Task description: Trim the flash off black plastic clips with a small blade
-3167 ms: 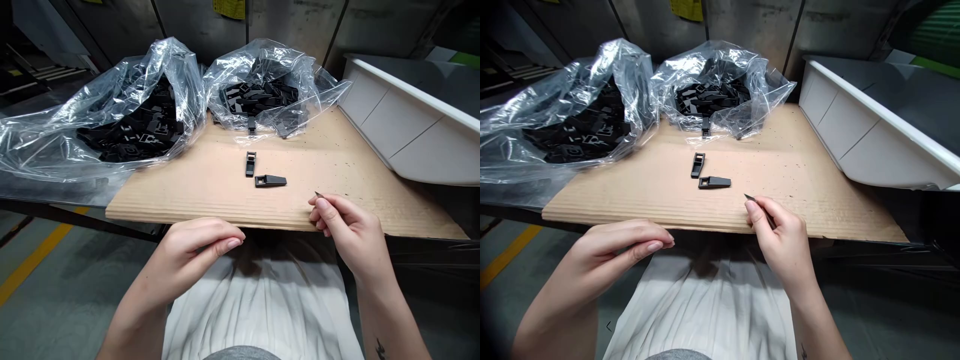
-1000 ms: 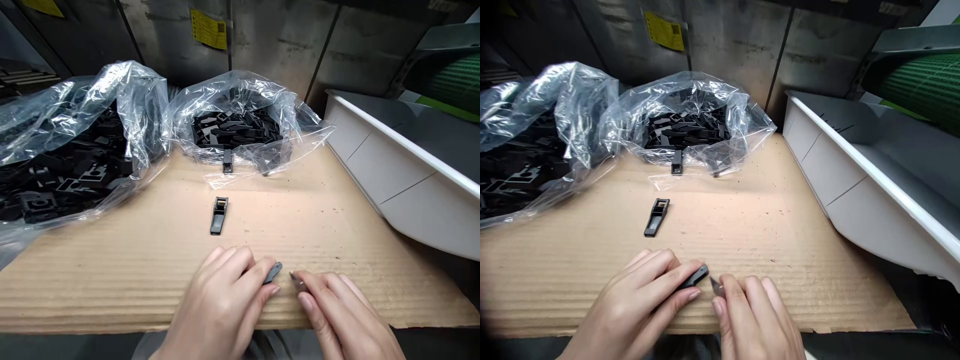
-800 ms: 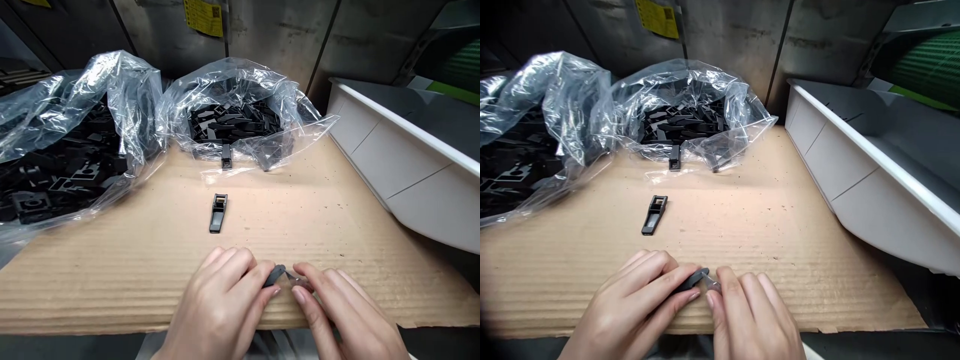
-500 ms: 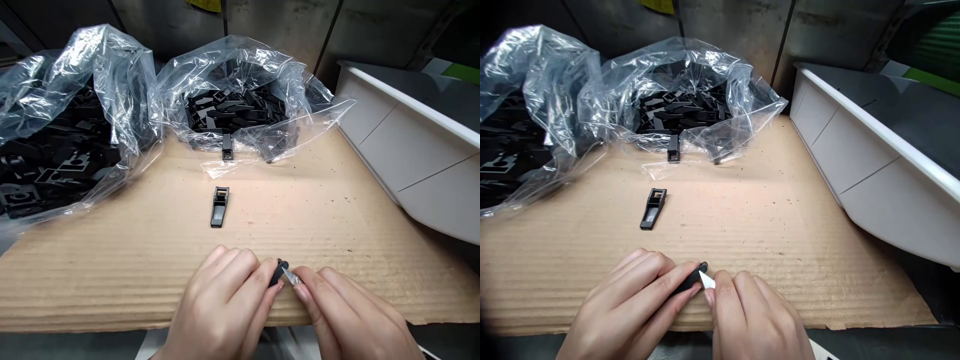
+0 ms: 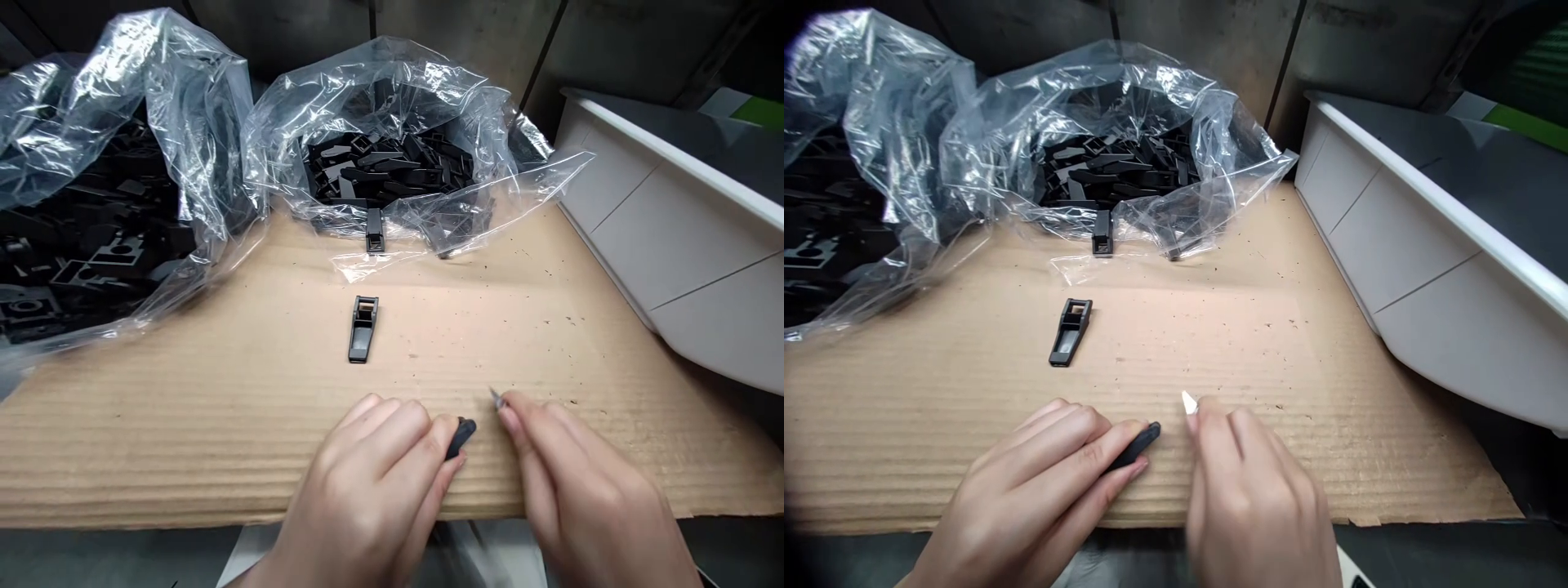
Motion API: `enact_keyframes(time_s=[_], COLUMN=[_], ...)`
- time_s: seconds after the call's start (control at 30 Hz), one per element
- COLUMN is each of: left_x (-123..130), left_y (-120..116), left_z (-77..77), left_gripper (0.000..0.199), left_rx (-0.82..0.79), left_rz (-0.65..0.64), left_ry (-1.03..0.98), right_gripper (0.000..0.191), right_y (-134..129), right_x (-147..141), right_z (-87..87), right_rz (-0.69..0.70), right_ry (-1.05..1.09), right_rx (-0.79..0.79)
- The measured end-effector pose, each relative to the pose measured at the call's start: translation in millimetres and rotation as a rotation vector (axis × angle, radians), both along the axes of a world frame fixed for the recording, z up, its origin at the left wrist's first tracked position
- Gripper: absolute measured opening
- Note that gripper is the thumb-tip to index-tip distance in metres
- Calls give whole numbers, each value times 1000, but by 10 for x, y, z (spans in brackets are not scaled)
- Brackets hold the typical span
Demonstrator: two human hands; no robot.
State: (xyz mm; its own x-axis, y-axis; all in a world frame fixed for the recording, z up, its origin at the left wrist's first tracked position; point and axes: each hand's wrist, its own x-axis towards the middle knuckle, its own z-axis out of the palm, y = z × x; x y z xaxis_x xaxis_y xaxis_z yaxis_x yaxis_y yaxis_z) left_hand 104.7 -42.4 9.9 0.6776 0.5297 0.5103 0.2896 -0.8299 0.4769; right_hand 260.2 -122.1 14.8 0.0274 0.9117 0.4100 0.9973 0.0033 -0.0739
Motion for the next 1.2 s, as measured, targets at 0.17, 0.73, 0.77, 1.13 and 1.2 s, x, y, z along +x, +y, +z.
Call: enact_keyframes(time_s=[0.17, 0.73, 0.77, 1.13, 1.2], left_x=[-23, -57, -60, -45, -49], left_y=[4, 23, 27, 62, 63], left_z=[-3, 48, 64, 101, 100], left_gripper=[12, 16, 16, 15, 14], left_rx=[-50, -223, -245, -184, -165], left_rz=[-36, -30, -38, -62, -67], left_ry=[-3, 60, 77, 153, 176], right_gripper=[20, 29, 31, 20, 17], right_y=[35, 71, 25, -161, -141], right_x=[-2, 34, 70, 238, 234], right_z=[7, 114, 114, 133, 147], right_rz=[26, 64, 107, 268, 274], right_ry=[58, 175, 140, 39, 69], right_rx=[39, -80, -61, -115, -161])
